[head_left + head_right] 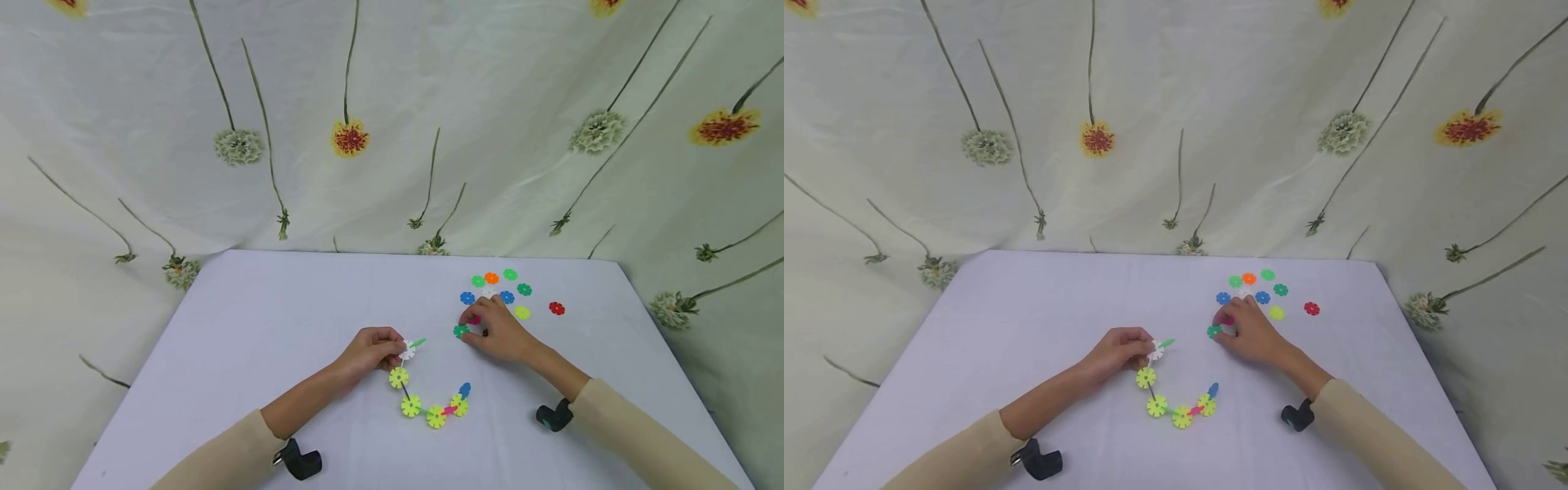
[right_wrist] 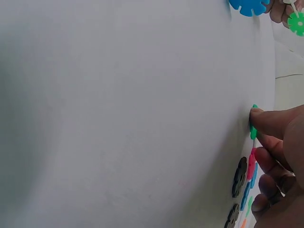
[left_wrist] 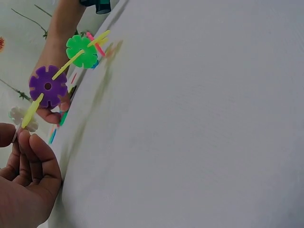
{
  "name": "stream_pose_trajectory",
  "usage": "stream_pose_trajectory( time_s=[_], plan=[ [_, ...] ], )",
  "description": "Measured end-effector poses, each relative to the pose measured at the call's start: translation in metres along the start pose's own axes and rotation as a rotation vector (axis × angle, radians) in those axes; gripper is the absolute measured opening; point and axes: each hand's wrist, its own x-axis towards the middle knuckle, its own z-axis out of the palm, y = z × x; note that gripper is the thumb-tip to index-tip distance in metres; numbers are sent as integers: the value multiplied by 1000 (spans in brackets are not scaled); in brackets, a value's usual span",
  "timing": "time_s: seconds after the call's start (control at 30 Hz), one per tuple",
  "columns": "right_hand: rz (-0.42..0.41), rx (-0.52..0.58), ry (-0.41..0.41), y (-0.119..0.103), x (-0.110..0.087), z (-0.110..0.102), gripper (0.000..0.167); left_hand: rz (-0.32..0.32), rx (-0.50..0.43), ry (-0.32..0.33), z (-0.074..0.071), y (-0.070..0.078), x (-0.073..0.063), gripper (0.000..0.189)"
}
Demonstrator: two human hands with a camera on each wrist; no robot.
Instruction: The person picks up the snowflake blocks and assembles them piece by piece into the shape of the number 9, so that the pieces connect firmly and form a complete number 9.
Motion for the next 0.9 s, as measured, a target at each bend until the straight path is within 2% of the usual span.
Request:
stream_pose_trajectory(
  time_s=[0.23,0.37,0.5,0.63,0.73,0.9],
  plan=[
    [-29,88,5,-5,-3,4,27,-5,-6,5,0,2,-2,17],
    [-63,176,5,-9,-5,7,23,-7,-9,6,0,2,-3,18],
    [2,384,-5,-11,-4,8,17,-7,-6,6,-1,2,-4,19],
    [108,590,-23,-14,-2,6,23,-10,-7,8,0,2,-5,19],
    [165,679,-36,-16,-1,5,28,-10,-6,7,1,2,-5,18],
    [188,768,-51,-21,0,5,31,-13,-3,7,2,2,-4,17]
  ],
)
